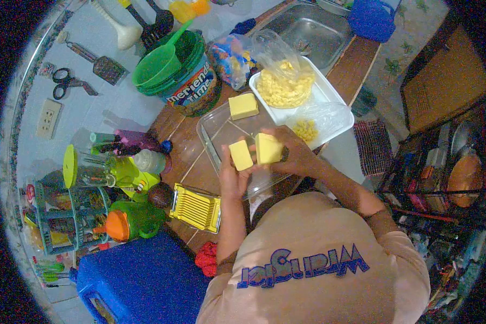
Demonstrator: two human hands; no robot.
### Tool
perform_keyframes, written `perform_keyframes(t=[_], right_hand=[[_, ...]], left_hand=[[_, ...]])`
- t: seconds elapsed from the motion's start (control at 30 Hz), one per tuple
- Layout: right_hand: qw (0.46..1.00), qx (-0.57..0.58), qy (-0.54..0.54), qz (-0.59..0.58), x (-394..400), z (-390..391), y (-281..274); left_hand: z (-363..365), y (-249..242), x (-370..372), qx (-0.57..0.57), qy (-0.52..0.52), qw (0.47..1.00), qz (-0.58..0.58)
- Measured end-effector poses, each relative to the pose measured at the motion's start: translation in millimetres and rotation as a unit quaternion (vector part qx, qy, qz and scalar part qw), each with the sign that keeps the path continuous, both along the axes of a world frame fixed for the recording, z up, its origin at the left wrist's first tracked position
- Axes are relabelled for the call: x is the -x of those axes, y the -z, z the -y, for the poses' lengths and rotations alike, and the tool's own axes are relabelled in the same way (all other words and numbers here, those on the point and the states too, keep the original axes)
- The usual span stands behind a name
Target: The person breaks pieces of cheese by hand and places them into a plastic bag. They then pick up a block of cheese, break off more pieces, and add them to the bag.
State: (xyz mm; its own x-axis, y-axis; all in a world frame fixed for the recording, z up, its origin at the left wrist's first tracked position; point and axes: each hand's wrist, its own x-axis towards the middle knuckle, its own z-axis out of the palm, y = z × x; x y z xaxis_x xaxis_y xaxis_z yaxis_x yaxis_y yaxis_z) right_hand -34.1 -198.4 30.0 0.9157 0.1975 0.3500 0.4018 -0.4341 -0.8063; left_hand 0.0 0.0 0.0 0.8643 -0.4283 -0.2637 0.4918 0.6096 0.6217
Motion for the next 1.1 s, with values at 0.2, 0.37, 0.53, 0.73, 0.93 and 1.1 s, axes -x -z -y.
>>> perform_keyframes(t=[0.2,0.37,0.53,0.73,0.93,1.1], right_hand=[[0.992,0.104,0.027,-0.061,-0.8,-8.0,23.7],[0.972,0.23,-0.013,-0.037,-3.2,-27.3,56.7],[0.959,0.282,0.002,0.024,-7.9,-28.8,64.5],[0.968,-0.149,-0.052,-0.197,-0.8,-21.3,15.6],[0.958,-0.172,-0.04,-0.228,4.3,-5.9,-3.0],[0.949,-0.241,-0.057,-0.194,0.9,3.4,12.5]], left_hand=[[-12.7,2.8,-0.4,-0.096,-0.115,0.988,0.027],[-10.5,-15.0,5.2,-0.085,-0.121,0.988,0.035],[-5.3,-20.1,7.2,-0.112,-0.11,0.986,0.057],[12.7,-31.4,16.9,-0.11,-0.074,0.99,0.051],[26.7,-28.1,20.4,-0.157,-0.01,0.984,0.087],[19.9,-30.4,19.7,-0.177,0.074,0.971,0.144]])
